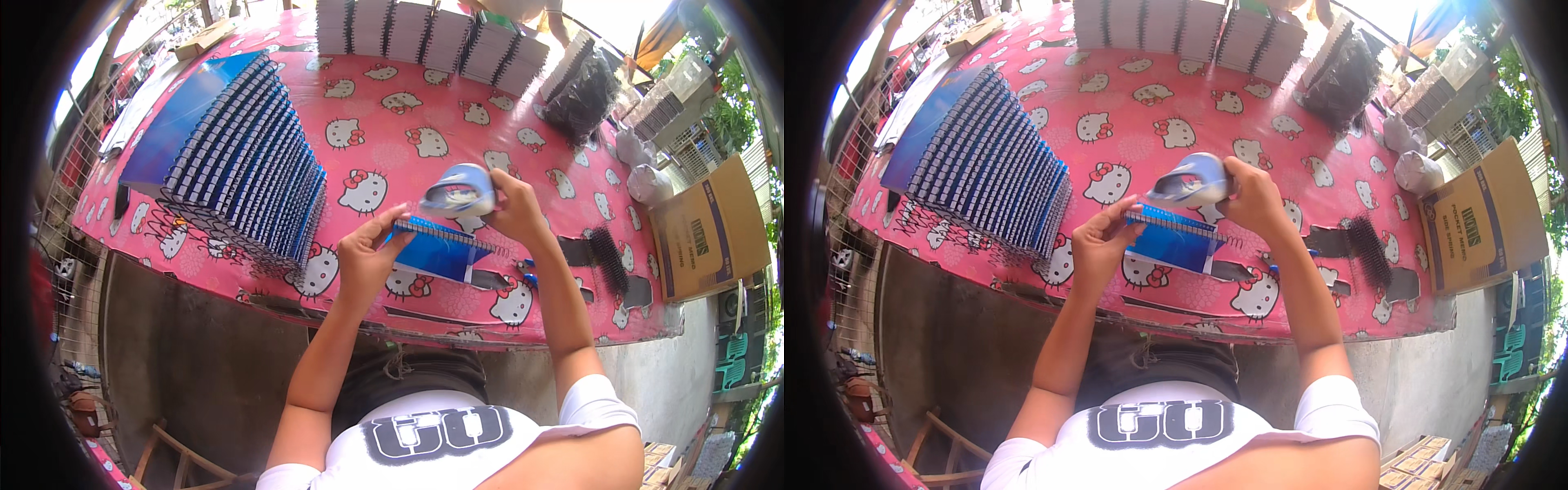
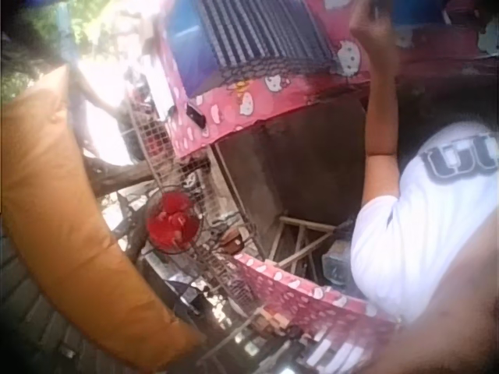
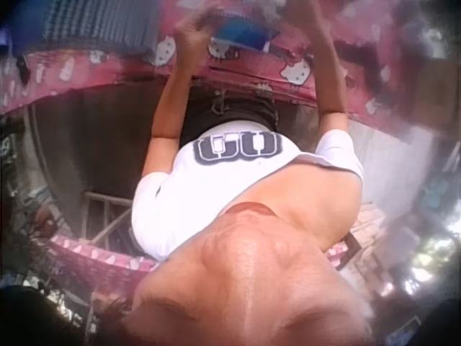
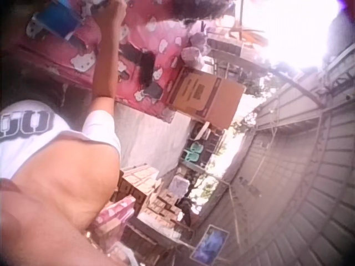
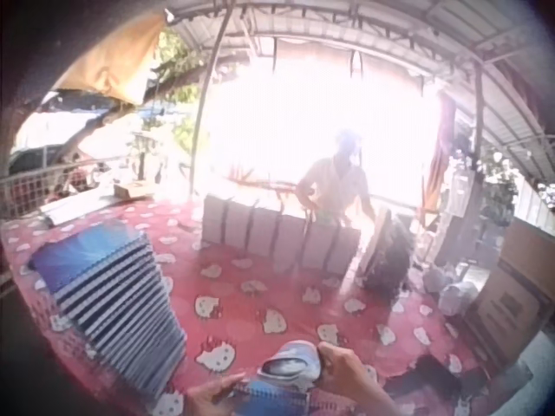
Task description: The person threads a metal spiral through the holes of a notebook cover and pages by hand, then uses pliers to cut the excess spiral and crimp the end.
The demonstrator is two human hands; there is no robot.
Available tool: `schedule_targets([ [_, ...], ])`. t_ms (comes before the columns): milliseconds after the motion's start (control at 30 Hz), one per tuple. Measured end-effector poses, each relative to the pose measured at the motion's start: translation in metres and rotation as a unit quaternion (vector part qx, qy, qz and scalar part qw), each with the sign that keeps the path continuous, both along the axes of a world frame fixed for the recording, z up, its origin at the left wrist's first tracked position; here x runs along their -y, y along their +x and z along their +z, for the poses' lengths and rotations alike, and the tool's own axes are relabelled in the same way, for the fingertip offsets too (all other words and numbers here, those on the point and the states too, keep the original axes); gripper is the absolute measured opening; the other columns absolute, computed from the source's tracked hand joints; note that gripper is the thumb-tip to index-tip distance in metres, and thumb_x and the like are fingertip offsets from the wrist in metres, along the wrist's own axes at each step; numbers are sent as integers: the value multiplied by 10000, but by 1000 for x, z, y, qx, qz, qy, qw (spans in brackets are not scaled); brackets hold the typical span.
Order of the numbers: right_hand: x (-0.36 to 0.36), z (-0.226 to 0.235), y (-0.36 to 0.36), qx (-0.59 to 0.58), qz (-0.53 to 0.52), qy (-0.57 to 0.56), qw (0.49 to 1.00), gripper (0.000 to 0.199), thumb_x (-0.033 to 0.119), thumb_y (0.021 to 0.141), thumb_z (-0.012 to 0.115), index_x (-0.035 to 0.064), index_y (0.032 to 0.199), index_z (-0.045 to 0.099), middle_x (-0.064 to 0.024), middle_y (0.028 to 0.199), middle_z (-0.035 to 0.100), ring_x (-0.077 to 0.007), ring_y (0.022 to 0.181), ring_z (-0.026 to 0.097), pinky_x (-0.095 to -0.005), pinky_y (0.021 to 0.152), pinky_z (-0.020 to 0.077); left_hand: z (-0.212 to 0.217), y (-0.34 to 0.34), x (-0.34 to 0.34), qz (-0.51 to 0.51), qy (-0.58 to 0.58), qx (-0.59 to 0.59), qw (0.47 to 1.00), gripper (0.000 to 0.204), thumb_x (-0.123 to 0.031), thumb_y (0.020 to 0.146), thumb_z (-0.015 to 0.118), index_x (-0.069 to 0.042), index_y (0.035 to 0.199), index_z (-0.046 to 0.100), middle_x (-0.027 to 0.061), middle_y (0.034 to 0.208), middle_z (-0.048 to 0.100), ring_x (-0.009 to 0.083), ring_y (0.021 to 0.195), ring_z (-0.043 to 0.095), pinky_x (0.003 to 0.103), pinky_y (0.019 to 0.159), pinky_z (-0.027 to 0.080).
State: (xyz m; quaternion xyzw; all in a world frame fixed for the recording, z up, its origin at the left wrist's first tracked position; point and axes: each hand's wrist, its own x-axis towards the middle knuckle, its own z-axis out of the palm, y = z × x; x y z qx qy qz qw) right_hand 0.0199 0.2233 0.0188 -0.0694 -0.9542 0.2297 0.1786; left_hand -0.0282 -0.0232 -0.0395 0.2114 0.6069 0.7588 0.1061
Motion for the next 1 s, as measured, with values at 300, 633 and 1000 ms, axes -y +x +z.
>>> schedule_targets([
  [300, -75, -42, 75, -19, -97, 185, 978, 575, 92, 729, 731, 3, 1243, 489, -229, 1338, 453, -430, 1234, 456, -455, 997, 416, 12, -7, -6, -54, 68, 58, 995, 198, -37, 805, 761, -10, 980, 674, 70, 914, 697, 94, 817, 637, 226, 722, 529],
  [633, -17, -40, 173, 80, -62, 70, 992, 602, 371, 793, 740, 42, 1261, 553, -164, 1370, 475, -375, 1292, 417, -462, 1073, 321, -6, -11, -4, -91, 113, 94, 985, 294, -46, 795, 771, -37, 1057, 638, 79, 1042, 659, 122, 942, 609, 252, 783, 531],
  [1000, -8, -47, 158, 54, -139, 63, 987, 476, 337, 873, 671, 37, 1229, 571, -136, 1134, 570, -300, 1087, 535, -457, 953, 382, 5, 3, -14, -39, 133, 97, 986, 277, 29, 778, 761, -21, 1031, 660, 81, 999, 672, 121, 891, 633, 246, 770, 541],
])
